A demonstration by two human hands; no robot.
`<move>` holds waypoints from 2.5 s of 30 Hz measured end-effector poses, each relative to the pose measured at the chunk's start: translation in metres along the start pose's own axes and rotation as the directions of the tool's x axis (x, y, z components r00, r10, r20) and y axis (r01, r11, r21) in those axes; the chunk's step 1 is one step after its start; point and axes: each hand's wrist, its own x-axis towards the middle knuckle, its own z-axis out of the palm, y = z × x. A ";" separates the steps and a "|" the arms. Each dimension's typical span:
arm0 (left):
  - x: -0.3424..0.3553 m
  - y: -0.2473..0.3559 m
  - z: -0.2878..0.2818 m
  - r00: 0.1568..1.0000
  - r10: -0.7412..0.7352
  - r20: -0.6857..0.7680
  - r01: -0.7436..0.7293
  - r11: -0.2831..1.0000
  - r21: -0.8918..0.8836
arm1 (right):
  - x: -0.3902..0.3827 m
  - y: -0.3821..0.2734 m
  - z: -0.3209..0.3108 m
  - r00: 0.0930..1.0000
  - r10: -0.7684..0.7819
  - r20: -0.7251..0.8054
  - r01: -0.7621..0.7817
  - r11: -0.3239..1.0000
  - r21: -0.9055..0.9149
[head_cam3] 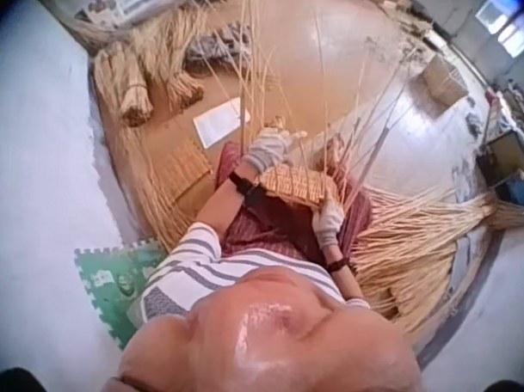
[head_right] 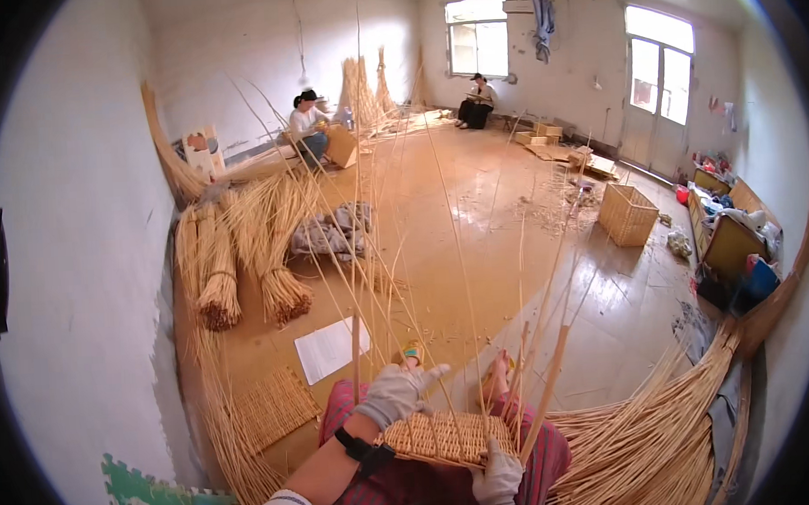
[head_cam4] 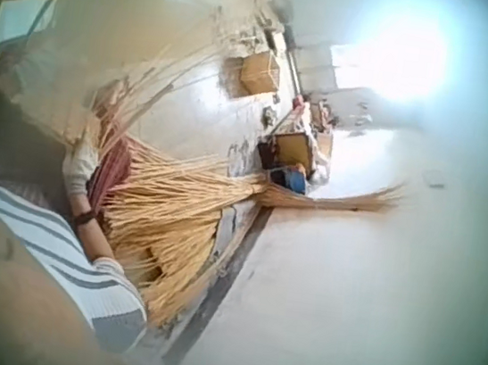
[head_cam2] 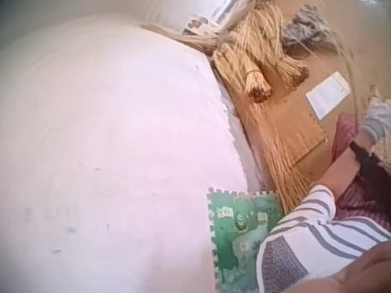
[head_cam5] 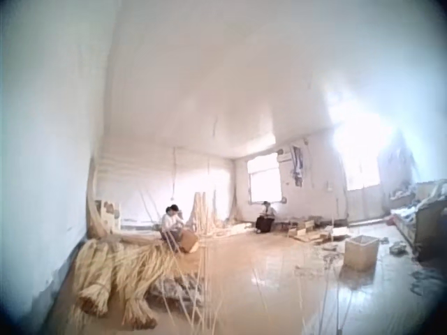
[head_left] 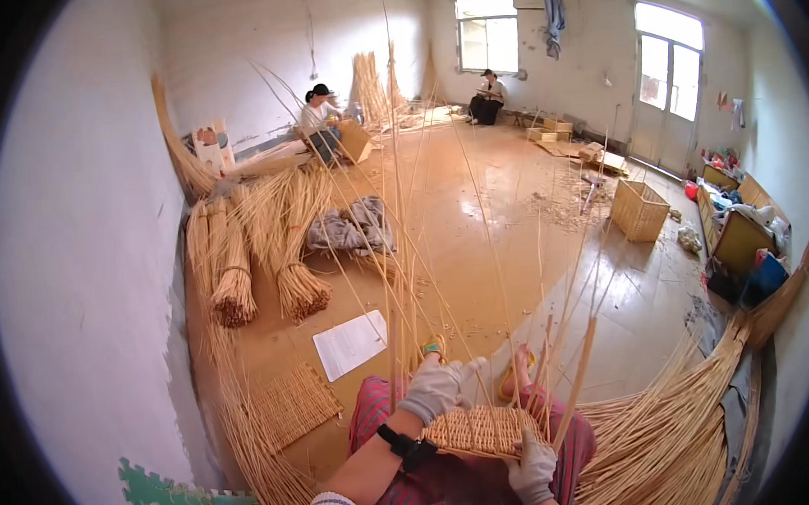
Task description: Weaving a wicker basket using straw/reeds, a mallet, and shears.
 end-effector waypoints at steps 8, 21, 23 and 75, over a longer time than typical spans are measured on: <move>-0.016 0.031 -0.026 0.984 0.143 -0.109 -0.145 0.989 -0.007 | 0.007 -0.009 -0.016 0.980 -0.131 -0.147 0.119 0.989 -0.093; -0.275 0.037 -0.043 0.715 0.221 0.663 0.639 0.179 -0.748 | -0.034 -0.021 -0.112 0.466 -0.305 0.831 -0.057 0.926 0.372; -0.293 0.039 -0.047 0.717 0.125 0.686 0.678 0.109 -0.727 | -0.049 -0.032 -0.129 0.238 -0.323 0.916 -0.135 0.923 0.360; -0.078 0.044 0.110 0.782 -0.098 0.616 0.203 -0.894 -0.400 | -0.092 0.137 -0.046 0.763 0.636 0.119 -0.462 0.407 0.788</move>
